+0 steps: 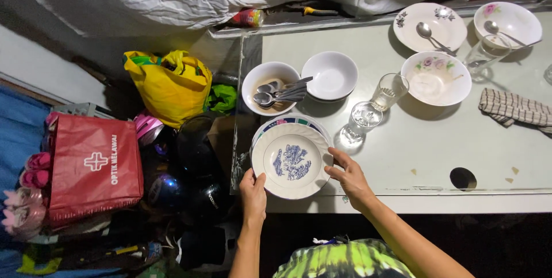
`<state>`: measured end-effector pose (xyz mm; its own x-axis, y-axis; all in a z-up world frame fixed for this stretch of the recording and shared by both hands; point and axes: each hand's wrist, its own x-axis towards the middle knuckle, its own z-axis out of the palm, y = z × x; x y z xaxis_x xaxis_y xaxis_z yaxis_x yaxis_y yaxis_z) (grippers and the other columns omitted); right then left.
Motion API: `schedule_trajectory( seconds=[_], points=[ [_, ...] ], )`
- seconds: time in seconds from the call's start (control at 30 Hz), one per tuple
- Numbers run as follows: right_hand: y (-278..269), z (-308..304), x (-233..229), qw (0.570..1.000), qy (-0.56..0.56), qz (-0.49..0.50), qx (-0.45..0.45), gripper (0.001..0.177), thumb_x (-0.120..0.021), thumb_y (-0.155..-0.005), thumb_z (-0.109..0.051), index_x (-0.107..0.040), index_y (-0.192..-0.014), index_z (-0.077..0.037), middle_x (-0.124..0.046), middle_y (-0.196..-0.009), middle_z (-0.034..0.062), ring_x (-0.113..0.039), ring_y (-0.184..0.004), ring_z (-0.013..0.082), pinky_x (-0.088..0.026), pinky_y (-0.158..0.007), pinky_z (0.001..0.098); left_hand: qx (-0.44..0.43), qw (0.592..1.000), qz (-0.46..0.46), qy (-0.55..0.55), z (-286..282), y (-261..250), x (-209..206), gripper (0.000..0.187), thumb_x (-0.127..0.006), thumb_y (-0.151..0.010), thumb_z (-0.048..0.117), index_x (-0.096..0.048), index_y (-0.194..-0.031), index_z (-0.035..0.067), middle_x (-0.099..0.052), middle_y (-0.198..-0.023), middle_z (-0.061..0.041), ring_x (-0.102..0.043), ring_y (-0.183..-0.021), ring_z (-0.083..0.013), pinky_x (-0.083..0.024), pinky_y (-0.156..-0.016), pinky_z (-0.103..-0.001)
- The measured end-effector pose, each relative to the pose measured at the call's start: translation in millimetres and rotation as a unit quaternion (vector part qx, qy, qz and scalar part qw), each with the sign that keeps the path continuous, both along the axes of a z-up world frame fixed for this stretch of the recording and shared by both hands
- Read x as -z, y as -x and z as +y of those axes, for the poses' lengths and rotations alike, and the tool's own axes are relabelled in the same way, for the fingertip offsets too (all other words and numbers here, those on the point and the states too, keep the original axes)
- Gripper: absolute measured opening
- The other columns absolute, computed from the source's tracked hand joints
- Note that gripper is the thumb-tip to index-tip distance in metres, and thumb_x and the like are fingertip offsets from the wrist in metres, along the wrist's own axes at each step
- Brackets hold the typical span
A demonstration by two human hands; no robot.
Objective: Organizing various dishes on a table and wiping the table surface with a cloth.
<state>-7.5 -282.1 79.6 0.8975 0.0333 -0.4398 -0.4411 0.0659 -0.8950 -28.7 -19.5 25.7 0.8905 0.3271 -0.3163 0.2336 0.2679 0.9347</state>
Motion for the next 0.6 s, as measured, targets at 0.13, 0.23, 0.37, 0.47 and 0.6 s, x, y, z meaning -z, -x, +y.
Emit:
schedule_trajectory(
  seconds=[0.13, 0.23, 0.37, 0.47, 0.6],
  points=[
    [0.6, 2.2, 10.5, 1.000, 0.001, -0.009, 0.009, 0.071, -0.070, -0.083, -0.008, -0.047, -0.150, -0.004, -0.061, -0.140, 0.0141, -0.056, -0.130, 0.0212, -0.045, -0.107, 0.0353, 0.021, 1.000, -0.002, -0.017, 3.5, -5.0, 4.9, 0.027, -0.056, -0.097, 0.002, -0.064, -0.121, -0.008, -0.075, -0.106, -0.013, -0.069, -0.091, -0.0156, -0.053, -0.082, -0.028],
    [3.7, 4.2, 14.1, 1.000, 0.001, -0.018, 0.009, 0.072, -0.071, -0.083, -0.008, -0.047, -0.150, -0.004, -0.062, -0.141, 0.0148, -0.056, -0.131, 0.0225, -0.042, -0.110, 0.0347, 0.052, 0.984, -0.002, -0.171, 5.5, -6.1, -1.7, 0.026, -0.058, -0.096, 0.006, -0.065, -0.119, -0.005, -0.077, -0.099, -0.017, -0.071, -0.085, -0.0216, -0.055, -0.076, -0.032],
    [6.2, 6.7, 15.6, 0.999, 0.031, -0.038, -0.001, 0.070, -0.072, -0.082, -0.010, -0.050, -0.149, -0.007, -0.052, -0.153, 0.0099, -0.048, -0.140, 0.0225, -0.035, -0.116, 0.0349, 0.063, 0.938, -0.033, -0.339, 11.1, -8.1, 4.2, 0.031, -0.062, -0.093, 0.012, -0.065, -0.120, -0.003, -0.074, -0.099, -0.018, -0.072, -0.087, -0.0305, -0.054, -0.077, -0.038],
    [7.9, 9.0, 6.7, 0.998, 0.051, -0.043, -0.014, 0.070, -0.072, -0.082, -0.013, -0.052, -0.148, -0.011, -0.041, -0.161, 0.0072, -0.039, -0.147, 0.0217, -0.030, -0.119, 0.0365, 0.068, 0.901, -0.029, -0.427, 14.5, -10.1, 10.0, 0.041, -0.066, -0.092, 0.016, -0.061, -0.127, -0.004, -0.069, -0.097, -0.018, -0.067, -0.086, -0.0335, -0.053, -0.076, -0.041],
    [10.9, 9.9, -2.4, 0.997, 0.067, -0.035, -0.031, 0.071, -0.072, -0.080, -0.016, -0.053, -0.148, -0.017, -0.030, -0.167, 0.0062, -0.030, -0.152, 0.0206, -0.026, -0.122, 0.0406, 0.088, 0.876, 0.037, -0.472, 16.8, -14.6, 8.6, 0.051, -0.068, -0.092, 0.022, -0.059, -0.136, -0.001, -0.062, -0.087, -0.014, -0.062, -0.078, -0.0300, -0.051, -0.073, -0.041]
  ],
)
